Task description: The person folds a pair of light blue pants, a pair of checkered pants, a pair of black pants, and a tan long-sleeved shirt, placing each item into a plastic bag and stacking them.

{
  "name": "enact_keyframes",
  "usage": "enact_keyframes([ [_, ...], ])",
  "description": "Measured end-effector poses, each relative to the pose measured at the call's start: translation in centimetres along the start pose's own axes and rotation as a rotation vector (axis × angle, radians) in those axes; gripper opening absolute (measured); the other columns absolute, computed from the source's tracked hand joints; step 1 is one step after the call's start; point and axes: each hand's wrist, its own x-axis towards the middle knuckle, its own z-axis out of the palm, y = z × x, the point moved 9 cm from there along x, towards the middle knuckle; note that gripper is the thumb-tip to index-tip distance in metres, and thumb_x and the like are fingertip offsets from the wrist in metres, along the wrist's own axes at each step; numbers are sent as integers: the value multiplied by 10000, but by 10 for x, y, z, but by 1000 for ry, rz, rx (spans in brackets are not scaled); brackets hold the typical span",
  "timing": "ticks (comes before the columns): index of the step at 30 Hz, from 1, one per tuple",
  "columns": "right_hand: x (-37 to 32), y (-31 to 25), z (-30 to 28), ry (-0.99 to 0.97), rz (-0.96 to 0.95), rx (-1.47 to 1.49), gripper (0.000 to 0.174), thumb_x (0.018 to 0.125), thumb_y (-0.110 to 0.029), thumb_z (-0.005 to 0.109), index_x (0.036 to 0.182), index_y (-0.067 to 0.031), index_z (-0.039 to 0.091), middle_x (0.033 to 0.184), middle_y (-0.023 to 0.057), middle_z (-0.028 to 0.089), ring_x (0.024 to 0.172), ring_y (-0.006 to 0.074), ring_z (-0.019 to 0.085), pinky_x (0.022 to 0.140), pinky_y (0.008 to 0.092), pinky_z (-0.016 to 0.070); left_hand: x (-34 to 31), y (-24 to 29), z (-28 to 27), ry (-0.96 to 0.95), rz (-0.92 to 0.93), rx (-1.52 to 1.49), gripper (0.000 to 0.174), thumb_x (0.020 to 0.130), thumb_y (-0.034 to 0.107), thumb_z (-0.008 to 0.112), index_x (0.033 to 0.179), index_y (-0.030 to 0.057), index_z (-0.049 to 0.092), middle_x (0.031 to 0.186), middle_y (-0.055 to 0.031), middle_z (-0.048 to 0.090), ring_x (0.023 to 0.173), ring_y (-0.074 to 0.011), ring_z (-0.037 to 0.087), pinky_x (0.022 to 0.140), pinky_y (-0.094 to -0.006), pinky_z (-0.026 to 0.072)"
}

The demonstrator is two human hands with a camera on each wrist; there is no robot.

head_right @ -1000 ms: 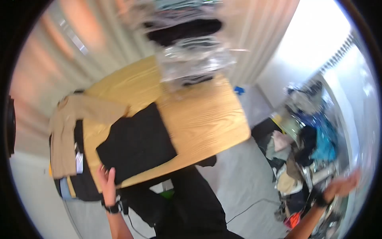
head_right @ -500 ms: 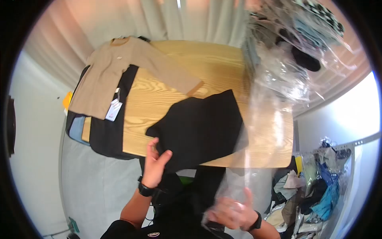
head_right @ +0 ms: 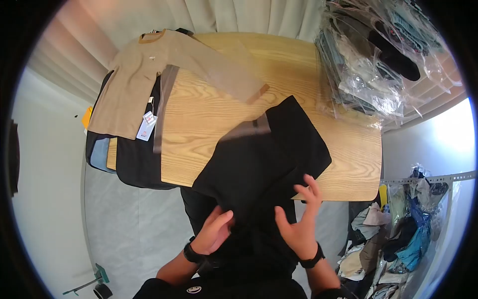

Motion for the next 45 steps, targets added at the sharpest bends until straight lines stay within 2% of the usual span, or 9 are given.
enact_keyframes([
  [6, -54, 69, 17, 271, 781, 1236, 684, 788, -46, 612, 1384, -88, 278, 1428, 115, 268, 1335, 256, 270, 1040, 449, 305, 12, -46, 12, -121, -411, 42, 357, 933, 222, 519, 1229, 22, 506, 1165, -87, 575, 1032, -190, 558, 903, -339, 447],
  [10, -48, 66, 35, 1, 907, 1783, 601, 841, -167, 597, 1374, -97, 328, 1318, 118, 450, 1210, 240, 455, 1003, 400, 383, 11, -43, 33, -132, -204, 481, 399, 919, 275, 550, 1208, 1, 526, 1169, -85, 575, 1025, -196, 560, 901, -336, 449],
  [17, -75, 89, 37, -58, 1124, 1664, 469, 815, -129, 552, 1235, 56, 458, 1143, 186, 583, 1000, 303, 604, 907, 404, 488, -28, -19, 101, -407, -35, 1251, 464, 849, 349, 644, 1129, -14, 573, 1109, -118, 604, 1008, -216, 575, 888, -314, 452],
  [22, -82, 80, 34, -43, 1211, 1892, 522, 750, -105, 558, 1242, 35, 450, 1133, 166, 583, 953, 302, 610, 859, 401, 517, -78, 34, 121, -1186, -34, 1079, 289, 831, 204, 684, 1020, 2, 601, 904, -114, 631, 781, -236, 615, 680, -282, 486],
  [25, -88, 89, 27, 35, 1125, 1922, 567, 710, -131, 539, 1243, 36, 443, 1116, 175, 586, 929, 310, 616, 831, 399, 531, -48, 139, 123, -816, 272, 1013, 234, 876, 165, 625, 1034, -6, 606, 892, -95, 641, 738, -184, 627, 661, -286, 502],
  [26, -90, 90, 26, 40, 1086, 1918, 576, 702, -140, 533, 1243, 35, 442, 1111, 174, 587, 928, 304, 616, 817, 394, 536, -21, 165, 102, -358, 255, 1140, 255, 892, 170, 598, 1056, -26, 590, 979, -97, 635, 887, -168, 619, 739, -268, 495],
  [28, -90, 92, 25, 36, 1023, 1920, 585, 695, -149, 528, 1243, 34, 441, 1106, 173, 587, 927, 298, 616, 804, 388, 541, 17, 205, 106, 50, 704, 1879, 315, 852, 155, 612, 1136, 29, 559, 1108, -163, 600, 1034, -307, 579, 873, -338, 462],
  [32, -98, 91, 25, 32, 944, 1979, 620, 660, -143, 511, 1251, 29, 433, 1106, 169, 583, 922, 291, 608, 813, 373, 534, 76, 209, 60, 15, 776, 2441, 444, 825, 190, 611, 1227, 31, 511, 1357, -223, 393, 1208, -395, 421, 1013, -408, 355],
  [45, -91, 75, 55, -289, 943, 2011, 715, 608, -117, 525, 1289, 55, 396, 1196, 198, 538, 1046, 320, 554, 917, 408, 469, 75, 176, 78, -95, 699, 2342, 459, 844, 203, 590, 1239, -5, 484, 1275, -185, 481, 1146, -360, 469, 995, -389, 370],
])
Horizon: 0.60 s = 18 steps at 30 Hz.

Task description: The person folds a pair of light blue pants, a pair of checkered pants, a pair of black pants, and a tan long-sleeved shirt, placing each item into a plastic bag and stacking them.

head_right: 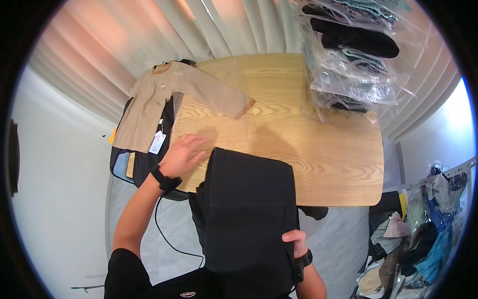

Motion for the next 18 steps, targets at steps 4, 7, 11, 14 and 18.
enact_keyframes([
  [4, -1, 9, -4, 9, 66, -52, 701, 610, -97, 527, 1281, 63, 405, 1183, 205, 549, 1033, 327, 565, 914, 406, 471, 3, -19, 10, 194, 44, 38, 383, 826, 201, 593, 1183, 77, 531, 1221, -150, 525, 1147, -332, 475, 956, -415, 386],
  [7, -3, 12, -3, 16, 108, -91, 692, 610, -83, 529, 1276, 68, 412, 1175, 210, 556, 1024, 331, 573, 912, 405, 473, 5, -23, 17, 169, 29, 69, 359, 816, 193, 597, 1162, 111, 552, 1163, -128, 558, 1098, -315, 514, 913, -419, 412],
  [11, -4, 40, 6, -43, 241, 127, 668, 618, -39, 530, 1269, 71, 430, 1161, 215, 570, 1013, 337, 589, 909, 403, 473, 8, -6, 19, -1, 1, 74, 227, 807, 202, 614, 1024, 136, 623, 1017, -68, 628, 925, -255, 612, 798, -391, 466],
  [14, -4, 54, 19, -128, 326, 166, 669, 626, -18, 536, 1282, 61, 425, 1175, 210, 566, 1030, 331, 586, 917, 402, 466, 7, 13, 4, 78, 40, 4, 122, 783, 174, 666, 853, 75, 652, 827, -56, 651, 749, -223, 640, 656, -334, 501],
  [18, -7, 75, 27, -229, 500, 147, 706, 627, 8, 557, 1314, 45, 402, 1210, 195, 552, 1068, 313, 570, 947, 391, 438, 4, 29, -7, 136, 7, -174, 131, 745, 169, 714, 805, 71, 651, 749, -59, 638, 669, -210, 629, 594, -303, 489],
])
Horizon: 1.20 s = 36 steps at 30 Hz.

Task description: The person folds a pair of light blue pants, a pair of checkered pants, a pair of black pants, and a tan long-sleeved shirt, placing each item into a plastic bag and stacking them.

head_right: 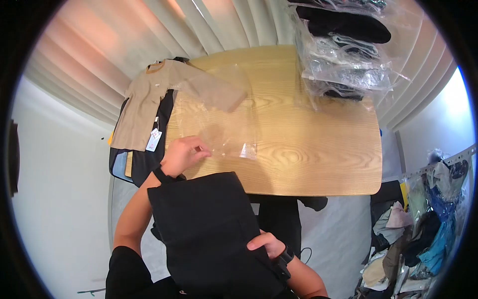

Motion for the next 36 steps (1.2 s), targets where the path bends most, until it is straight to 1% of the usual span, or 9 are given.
enact_keyframes([
  [6, 5, 2, 6, 84, 38, -67, 757, 608, 39, 565, 1340, 45, 373, 1241, 185, 537, 1119, 297, 541, 982, 373, 400, 4, 12, -14, 102, 44, -37, 200, 753, 269, 724, 735, 93, 630, 693, -37, 605, 585, -189, 587, 530, -295, 455],
  [8, 4, 2, 14, 64, 40, -76, 763, 606, 45, 564, 1344, 43, 369, 1246, 187, 533, 1124, 299, 538, 983, 374, 399, 4, 16, -14, 68, 14, -145, 150, 778, 188, 717, 781, 55, 645, 725, -60, 617, 642, -179, 600, 554, -294, 478],
  [12, 4, -3, 21, 19, 13, -117, 771, 601, 53, 563, 1347, 42, 367, 1250, 198, 528, 1134, 308, 532, 987, 383, 396, 2, 23, -14, 7, -11, -164, 134, 783, 162, 713, 785, 51, 639, 743, -61, 618, 662, -174, 595, 564, -299, 473],
  [17, 0, -27, 25, 84, -92, -143, 724, 615, 41, 561, 1319, 57, 394, 1221, 206, 543, 1097, 316, 556, 961, 393, 423, -4, 51, -21, -72, 200, -253, 74, 779, 73, 699, 792, 39, 634, 752, -57, 619, 681, -177, 596, 597, -281, 463],
  [19, -2, -39, 23, 105, -135, -112, 700, 621, 33, 562, 1303, 62, 410, 1203, 203, 554, 1073, 315, 570, 945, 391, 438, -4, 47, -26, -65, 160, -334, 84, 786, 108, 697, 800, 51, 637, 745, -57, 612, 663, -179, 597, 581, -279, 473],
  [21, -6, -52, 8, 240, -187, -169, 643, 630, 22, 564, 1261, 64, 449, 1157, 187, 578, 1025, 300, 593, 913, 374, 465, -3, 45, -30, -55, 122, -415, 99, 793, 143, 695, 808, 63, 639, 739, -56, 606, 646, -182, 598, 565, -278, 484],
  [27, -11, -69, -5, 324, -273, -210, 512, 709, -37, 566, 1205, 63, 486, 1086, 173, 599, 933, 260, 628, 823, 350, 525, -2, 45, -33, -68, 40, -337, 80, 782, 54, 689, 827, 24, 631, 762, -64, 622, 689, -170, 607, 614, -267, 474],
  [32, -16, -78, -4, 347, -339, -217, 488, 740, -58, 566, 1204, 66, 483, 1088, 180, 597, 913, 260, 634, 789, 342, 540, -6, 53, -39, 68, 174, -78, 129, 781, 41, 681, 901, 38, 635, 815, -72, 613, 706, -201, 610, 624, -276, 494],
  [36, -19, -84, 3, 396, -422, -198, 493, 770, -136, 567, 1213, 60, 477, 1107, 186, 589, 936, 279, 623, 828, 364, 524, -11, 68, -38, 136, 240, 3, 177, 740, 13, 680, 909, 44, 640, 860, -61, 607, 731, -212, 607, 630, -289, 499],
])
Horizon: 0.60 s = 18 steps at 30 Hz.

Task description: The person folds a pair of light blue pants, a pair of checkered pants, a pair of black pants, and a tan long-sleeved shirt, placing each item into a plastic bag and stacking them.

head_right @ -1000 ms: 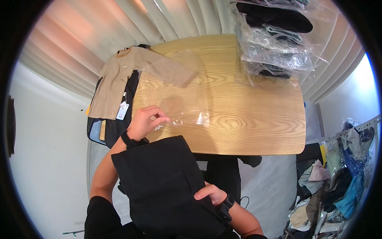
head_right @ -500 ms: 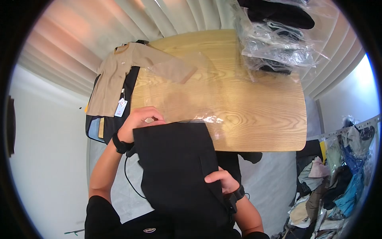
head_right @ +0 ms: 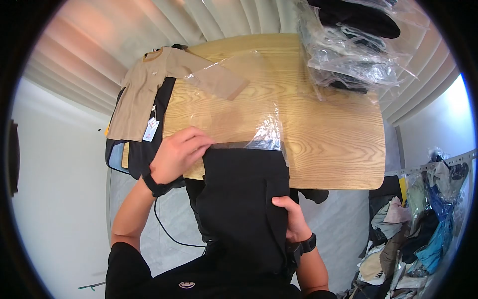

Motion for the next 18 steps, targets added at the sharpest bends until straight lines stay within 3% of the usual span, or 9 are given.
enact_keyframes([
  [6, 1, 1, 6, 34, -57, 110, 507, 788, -223, 559, 1215, 41, 485, 1134, 169, 585, 1011, 292, 590, 905, 394, 475, -4, 38, -5, 82, 122, 147, 238, 665, -15, 668, 890, 57, 636, 877, -43, 599, 718, -203, 587, 625, -292, 486],
  [10, 4, 2, -3, 90, -140, 87, 513, 788, -252, 560, 1212, 28, 491, 1150, 154, 579, 1041, 287, 572, 924, 387, 457, -27, 33, 4, 30, 28, 160, 203, 678, 10, 664, 871, 51, 615, 865, -60, 611, 734, -214, 599, 630, -321, 489],
  [12, 6, 0, -8, 94, -140, 90, 513, 791, -260, 555, 1212, 25, 492, 1152, 151, 579, 1045, 285, 569, 925, 386, 454, -55, 0, 27, -239, -389, 215, 207, 692, 41, 654, 891, 39, 598, 869, -90, 625, 765, -263, 609, 642, -367, 492],
  [13, 5, 1, -11, 99, -135, 92, 513, 794, -269, 551, 1213, 22, 493, 1153, 148, 578, 1050, 283, 565, 926, 386, 451, -64, -1, 28, -246, -390, 214, 207, 692, 41, 654, 891, 39, 598, 869, -90, 625, 765, -263, 609, 642, -367, 492],
  [15, 5, -1, -10, 87, -142, 119, 518, 795, -283, 547, 1213, 17, 495, 1151, 147, 579, 1047, 281, 566, 925, 384, 450, -104, -14, 68, -666, -548, -57, 273, 706, 63, 640, 974, 33, 598, 901, -136, 628, 822, -319, 609, 694, -387, 497],
  [16, 6, -3, -9, 71, -153, 142, 522, 795, -296, 543, 1214, 12, 496, 1149, 145, 579, 1045, 278, 566, 924, 383, 449, -113, -16, 76, -665, -550, -56, 273, 706, 63, 640, 974, 33, 598, 901, -136, 628, 822, -319, 609, 694, -387, 497],
  [18, 5, -7, -6, 52, -180, 138, 527, 795, -309, 544, 1218, 2, 497, 1150, 141, 578, 1038, 277, 568, 920, 382, 451, -120, 12, 92, -593, -243, -432, 281, 731, 41, 549, 1008, 26, 591, 960, -168, 626, 868, -368, 604, 706, -398, 503],
])
